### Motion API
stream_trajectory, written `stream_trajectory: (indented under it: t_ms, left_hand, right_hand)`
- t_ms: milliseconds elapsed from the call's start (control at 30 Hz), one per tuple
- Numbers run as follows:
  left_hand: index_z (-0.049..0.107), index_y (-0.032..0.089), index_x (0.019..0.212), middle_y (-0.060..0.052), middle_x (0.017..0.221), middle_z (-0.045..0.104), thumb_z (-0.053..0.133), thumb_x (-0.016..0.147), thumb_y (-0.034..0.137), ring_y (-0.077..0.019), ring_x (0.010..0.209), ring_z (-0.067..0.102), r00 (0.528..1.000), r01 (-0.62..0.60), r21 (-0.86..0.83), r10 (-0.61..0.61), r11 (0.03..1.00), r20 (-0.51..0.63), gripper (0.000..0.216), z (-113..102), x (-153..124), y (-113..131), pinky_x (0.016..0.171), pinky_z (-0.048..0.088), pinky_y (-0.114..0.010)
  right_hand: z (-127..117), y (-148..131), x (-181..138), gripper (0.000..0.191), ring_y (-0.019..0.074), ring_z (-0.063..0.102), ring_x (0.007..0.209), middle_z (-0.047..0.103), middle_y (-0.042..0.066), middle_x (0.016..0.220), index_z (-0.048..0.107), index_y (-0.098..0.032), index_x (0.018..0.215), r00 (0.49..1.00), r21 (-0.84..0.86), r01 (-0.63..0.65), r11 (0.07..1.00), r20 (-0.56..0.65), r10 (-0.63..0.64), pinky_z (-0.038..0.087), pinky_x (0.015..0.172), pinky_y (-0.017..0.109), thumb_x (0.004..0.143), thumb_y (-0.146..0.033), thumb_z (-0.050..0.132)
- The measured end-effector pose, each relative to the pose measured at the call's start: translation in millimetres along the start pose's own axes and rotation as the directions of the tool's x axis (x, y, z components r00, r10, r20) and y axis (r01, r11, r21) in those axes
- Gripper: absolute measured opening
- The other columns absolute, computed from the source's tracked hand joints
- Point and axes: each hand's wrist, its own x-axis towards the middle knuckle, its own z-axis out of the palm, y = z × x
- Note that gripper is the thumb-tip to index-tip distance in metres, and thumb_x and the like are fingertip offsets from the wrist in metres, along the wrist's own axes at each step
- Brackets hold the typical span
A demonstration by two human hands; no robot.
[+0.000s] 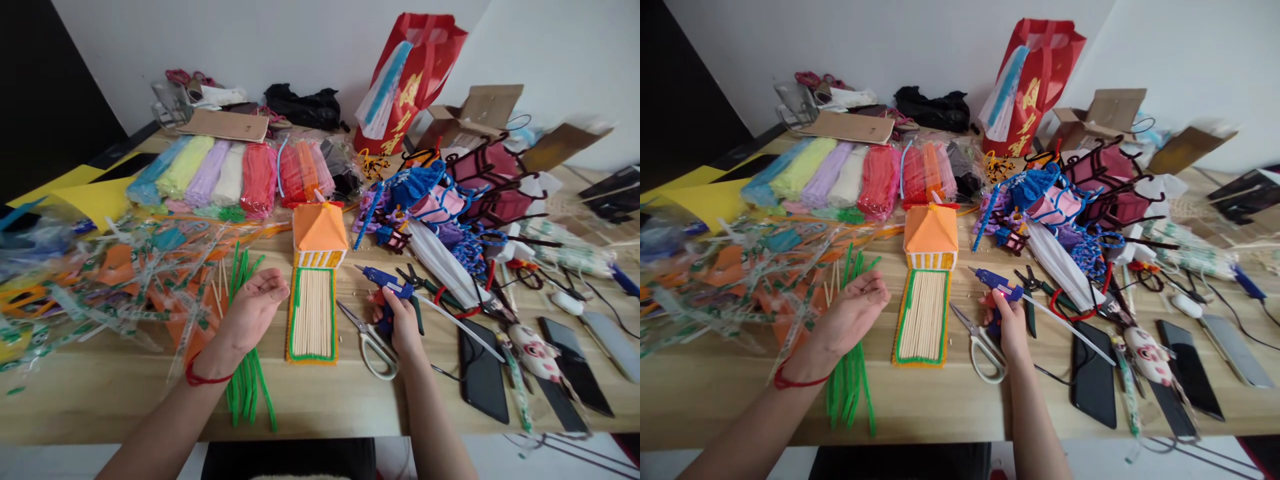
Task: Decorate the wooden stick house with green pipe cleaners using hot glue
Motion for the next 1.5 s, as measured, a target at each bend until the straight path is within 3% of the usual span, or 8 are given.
stream_trajectory:
  t_ms: [167, 300, 400, 567, 800, 1167, 1400, 1500]
  left_hand:
    - [0.067, 0.017, 0.087, 0.003, 0.083, 0.066, 0.080, 0.053, 0.000, -0.0030, 0.062, 0.054, 0.990, 0.085, -0.156, -0.066, 0.984, 0.125, 0.040, 5, -7, 7, 0.063, 0.045, -0.017]
    - [0.062, 0.019, 0.092, 0.005, 0.081, 0.065, 0.081, 0.060, 0.007, -0.0055, 0.067, 0.057, 0.955, 0.227, -0.328, -0.144, 0.917, 0.258, 0.039, 9, -13, 10, 0.065, 0.043, -0.022]
    - [0.060, 0.021, 0.093, 0.008, 0.074, 0.064, 0.082, 0.061, 0.010, -0.0094, 0.078, 0.061, 0.942, 0.277, -0.399, -0.165, 0.874, 0.294, 0.041, 10, -14, 9, 0.072, 0.043, -0.026]
    - [0.059, 0.022, 0.095, 0.011, 0.071, 0.063, 0.079, 0.066, 0.008, -0.0039, 0.067, 0.060, 0.931, 0.320, -0.430, -0.197, 0.844, 0.306, 0.037, 9, -15, 7, 0.074, 0.043, -0.024]
    - [0.061, 0.023, 0.091, 0.009, 0.068, 0.059, 0.079, 0.067, 0.013, -0.0041, 0.061, 0.057, 0.969, 0.219, -0.333, -0.164, 0.917, 0.184, 0.031, 8, -15, 5, 0.073, 0.041, -0.024]
    - [0.061, 0.024, 0.088, 0.008, 0.081, 0.057, 0.086, 0.052, 0.013, -0.0011, 0.057, 0.049, 0.973, 0.150, -0.306, -0.086, 0.940, 0.212, 0.045, 16, -21, 8, 0.068, 0.042, -0.021]
    - [0.063, 0.021, 0.086, 0.008, 0.076, 0.055, 0.086, 0.052, 0.012, 0.0000, 0.054, 0.047, 0.976, 0.145, -0.303, -0.087, 0.942, 0.199, 0.042, 13, -17, 6, 0.067, 0.044, -0.019]
    - [0.065, 0.019, 0.080, 0.007, 0.066, 0.054, 0.083, 0.058, 0.015, -0.0034, 0.056, 0.049, 0.993, 0.057, -0.163, -0.039, 0.985, 0.113, 0.029, 2, -8, 3, 0.067, 0.044, -0.022]
  right_hand:
    - [-1, 0, 0, 0.035, 0.0087, 0.043, 0.043, 0.056, 0.000, 0.054, 0.064, -0.015, 0.070, 1.000, -0.014, -0.013, 1.000, -0.002, 0.013, 0.038, 0.042, 0.023, 0.074, -0.049, 0.067]
    - [-2, 0, 0, 0.033, 0.0085, 0.043, 0.043, 0.056, 0.000, 0.054, 0.065, -0.014, 0.072, 1.000, -0.021, -0.012, 1.000, -0.002, 0.012, 0.039, 0.043, 0.023, 0.076, -0.047, 0.066]
    - [-2, 1, 0, 0.032, 0.0084, 0.043, 0.043, 0.057, 0.000, 0.055, 0.065, -0.014, 0.073, 1.000, -0.018, -0.012, 1.000, 0.000, 0.012, 0.038, 0.042, 0.023, 0.076, -0.046, 0.066]
    - [-3, 2, 1, 0.034, 0.0089, 0.043, 0.043, 0.056, 0.000, 0.052, 0.065, -0.014, 0.072, 1.000, -0.028, -0.009, 1.000, 0.003, 0.009, 0.038, 0.042, 0.023, 0.076, -0.048, 0.066]
    - [-2, 1, 1, 0.037, 0.0085, 0.044, 0.041, 0.060, 0.001, 0.058, 0.065, -0.016, 0.073, 1.000, -0.045, -0.014, 0.999, -0.023, 0.013, 0.039, 0.042, 0.024, 0.071, -0.052, 0.069]
    - [-3, 3, 1, 0.034, 0.0077, 0.045, 0.044, 0.066, 0.005, 0.070, 0.064, -0.015, 0.074, 1.000, -0.036, -0.007, 0.999, -0.013, 0.007, 0.041, 0.041, 0.023, 0.073, -0.049, 0.068]
    - [0, -1, -2, 0.036, 0.0088, 0.045, 0.043, 0.061, 0.002, 0.060, 0.063, -0.016, 0.074, 1.000, -0.032, -0.023, 0.999, -0.008, 0.023, 0.040, 0.041, 0.023, 0.071, -0.051, 0.069]
    - [-1, -3, -3, 0.035, 0.0098, 0.044, 0.043, 0.055, -0.001, 0.051, 0.063, -0.016, 0.072, 1.000, -0.028, -0.012, 1.000, 0.008, 0.013, 0.038, 0.041, 0.024, 0.074, -0.050, 0.066]
